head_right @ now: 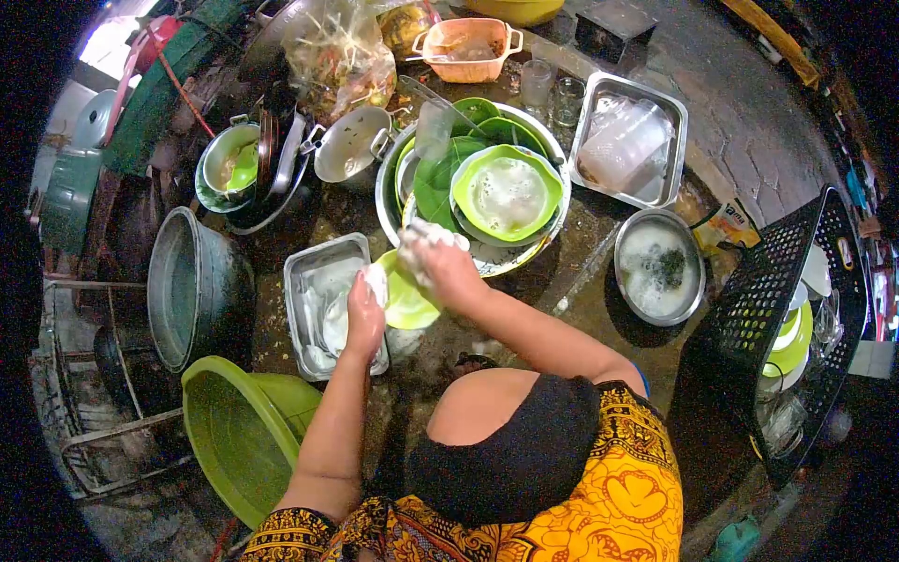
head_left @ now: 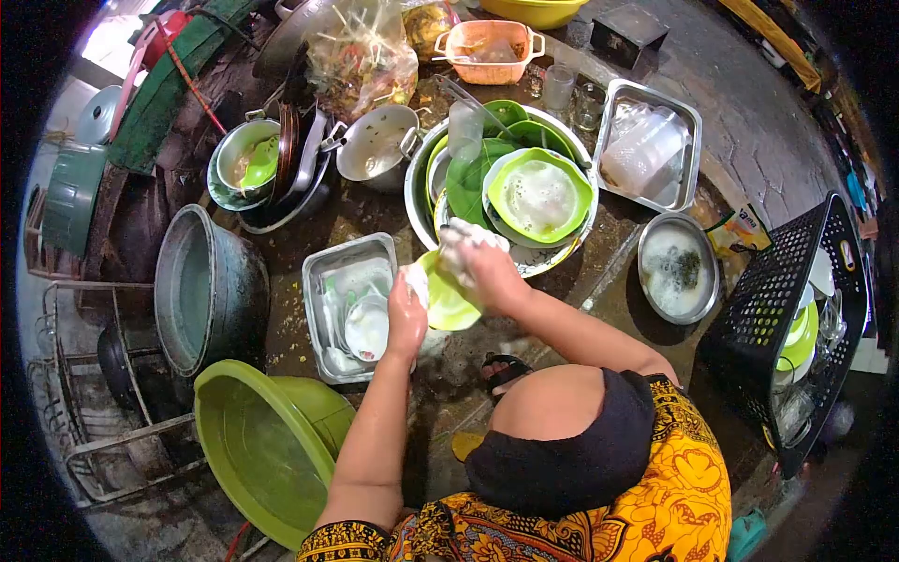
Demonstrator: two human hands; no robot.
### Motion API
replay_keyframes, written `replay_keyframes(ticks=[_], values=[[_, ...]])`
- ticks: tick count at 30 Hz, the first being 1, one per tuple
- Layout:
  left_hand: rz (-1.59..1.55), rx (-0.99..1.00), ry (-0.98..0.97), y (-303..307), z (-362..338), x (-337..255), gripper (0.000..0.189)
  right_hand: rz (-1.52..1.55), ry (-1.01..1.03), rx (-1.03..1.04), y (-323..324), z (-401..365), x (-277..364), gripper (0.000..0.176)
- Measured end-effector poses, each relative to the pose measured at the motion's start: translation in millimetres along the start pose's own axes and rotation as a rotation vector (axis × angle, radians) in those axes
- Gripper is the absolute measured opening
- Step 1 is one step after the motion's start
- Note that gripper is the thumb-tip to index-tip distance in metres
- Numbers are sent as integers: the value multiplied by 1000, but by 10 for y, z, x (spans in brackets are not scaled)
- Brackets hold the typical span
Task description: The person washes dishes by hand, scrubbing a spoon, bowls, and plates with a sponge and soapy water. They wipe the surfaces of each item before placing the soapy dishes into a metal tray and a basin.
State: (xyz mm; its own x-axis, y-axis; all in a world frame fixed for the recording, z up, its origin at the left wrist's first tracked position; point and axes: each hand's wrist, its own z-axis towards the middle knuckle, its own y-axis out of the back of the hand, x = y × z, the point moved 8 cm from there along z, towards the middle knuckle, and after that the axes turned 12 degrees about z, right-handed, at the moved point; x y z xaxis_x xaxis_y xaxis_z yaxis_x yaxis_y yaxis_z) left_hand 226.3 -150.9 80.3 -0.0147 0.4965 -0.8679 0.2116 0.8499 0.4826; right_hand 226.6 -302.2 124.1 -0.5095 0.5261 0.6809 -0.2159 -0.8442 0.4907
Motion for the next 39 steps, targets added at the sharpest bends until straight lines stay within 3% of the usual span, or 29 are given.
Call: replay_keyframes(ticks=[1,2,4,5,7,9,11,12,13,15,17,19,22,24,26,29,33,35,37,38,39], values=[[-1,0,-2,-42,-7,22,35,121,-122,-18,-35,8,-182,36],[-53,-71,5,-30,-18,82,35,120,-121,-20,-76,-32,-227,36],[-103,-143,8,-5,-23,63,36,513,-641,-45,-195,-226,-579,33],[-63,-184,17,18,-40,64,38,513,-640,-43,-200,-256,-574,33],[-22,-228,31,65,-64,75,40,648,-833,-57,-235,-402,-609,29],[-130,-271,81,111,-41,166,33,771,-791,-141,-303,-606,-795,29],[-241,-314,130,156,-16,266,27,1394,-1158,-136,-527,-888,-860,32],[-295,-335,155,185,-17,311,24,1243,-1216,-101,-472,-901,-807,34],[-296,-336,155,209,-17,325,24,1242,-1216,-100,-460,-907,-853,34],[-462,-473,215,386,-88,452,19,571,-753,-173,7,-653,-1007,37],[-445,-492,215,535,-181,870,22,-34,-681,55,660,-260,-693,34],[-453,-601,552,641,-479,1190,18,-578,-573,220,876,-153,-821,41],[-499,-537,646,707,-791,1903,17,-603,-519,393,759,-413,-1142,44],[-514,-488,630,690,-884,2143,13,-620,-473,399,728,-389,-1048,43],[-521,-546,821,653,-1084,2249,19,-585,-422,374,720,-315,-931,40],[-704,-586,871,600,-1167,2858,27,-593,-314,385,541,-320,-1113,39],[-595,-548,913,688,-1119,2570,33,-535,-256,372,418,-127,-1029,35],[-704,-601,910,723,-1120,2600,34,-510,-305,349,399,-15,-1053,32],[-668,-603,949,745,-1129,2572,37,-249,-435,191,572,133,-954,32],[-480,-584,910,799,-1113,2522,40,-250,-437,189,572,158,-969,32],[-295,-563,867,842,-1067,2203,43,-73,-459,41,653,189,-994,34]])
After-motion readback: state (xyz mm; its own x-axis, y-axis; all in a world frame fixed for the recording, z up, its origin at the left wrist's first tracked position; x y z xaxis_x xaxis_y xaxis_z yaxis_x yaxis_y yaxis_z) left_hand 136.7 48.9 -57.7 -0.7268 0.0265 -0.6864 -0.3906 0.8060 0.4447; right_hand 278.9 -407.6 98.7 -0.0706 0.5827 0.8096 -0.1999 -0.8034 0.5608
